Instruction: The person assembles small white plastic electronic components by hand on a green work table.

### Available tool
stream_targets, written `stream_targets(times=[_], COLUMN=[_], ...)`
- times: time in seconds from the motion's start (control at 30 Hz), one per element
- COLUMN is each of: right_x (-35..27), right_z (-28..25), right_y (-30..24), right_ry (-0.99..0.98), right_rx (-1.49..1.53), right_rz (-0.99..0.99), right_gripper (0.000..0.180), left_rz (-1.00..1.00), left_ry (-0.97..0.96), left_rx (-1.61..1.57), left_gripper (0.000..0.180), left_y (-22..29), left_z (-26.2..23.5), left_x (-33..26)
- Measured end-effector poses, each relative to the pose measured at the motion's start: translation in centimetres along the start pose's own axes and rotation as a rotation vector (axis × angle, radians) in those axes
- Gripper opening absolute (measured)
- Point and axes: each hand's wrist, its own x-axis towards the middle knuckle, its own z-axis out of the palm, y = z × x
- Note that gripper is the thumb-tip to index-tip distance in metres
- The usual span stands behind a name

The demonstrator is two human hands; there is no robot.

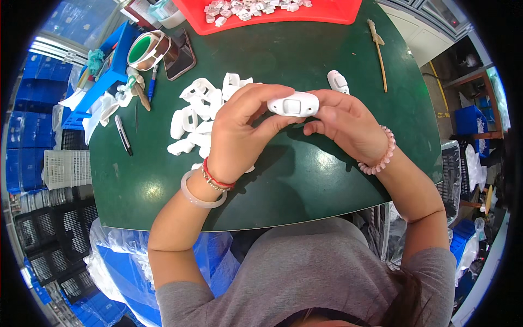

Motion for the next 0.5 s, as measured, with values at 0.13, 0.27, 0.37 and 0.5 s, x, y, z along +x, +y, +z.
stream_targets(times=[0.13,0.27,0.37,0.5], right_x=[0.09,0.02,0.03,0.03], right_z=[-0.47,-0.42,-0.29,-0.53], right_y=[0.28,0.09,-0.02,0.01], right_ry=[0.031,0.097,0.115,0.094], right_rx=[-0.116,-0.067,-0.080,-0.121], right_rz=[0.016,-0.013,-0.021,-0.058], right_gripper=[0.027,0.027,0.027,0.028], left_rz=[-0.040,-0.198,-0.312,-0.411], left_ry=[-0.032,-0.057,-0.079,-0.126], left_rx=[-0.056,-0.405,-0.498,-0.543], left_gripper=[0.036,0.033,0.034,0.035], left_y=[-0.16,0.38,0.05,0.00], left_z=[0.13,-0.17,-0.46,-0.70], left_x=[-0.08,0.05,0.08,0.21])
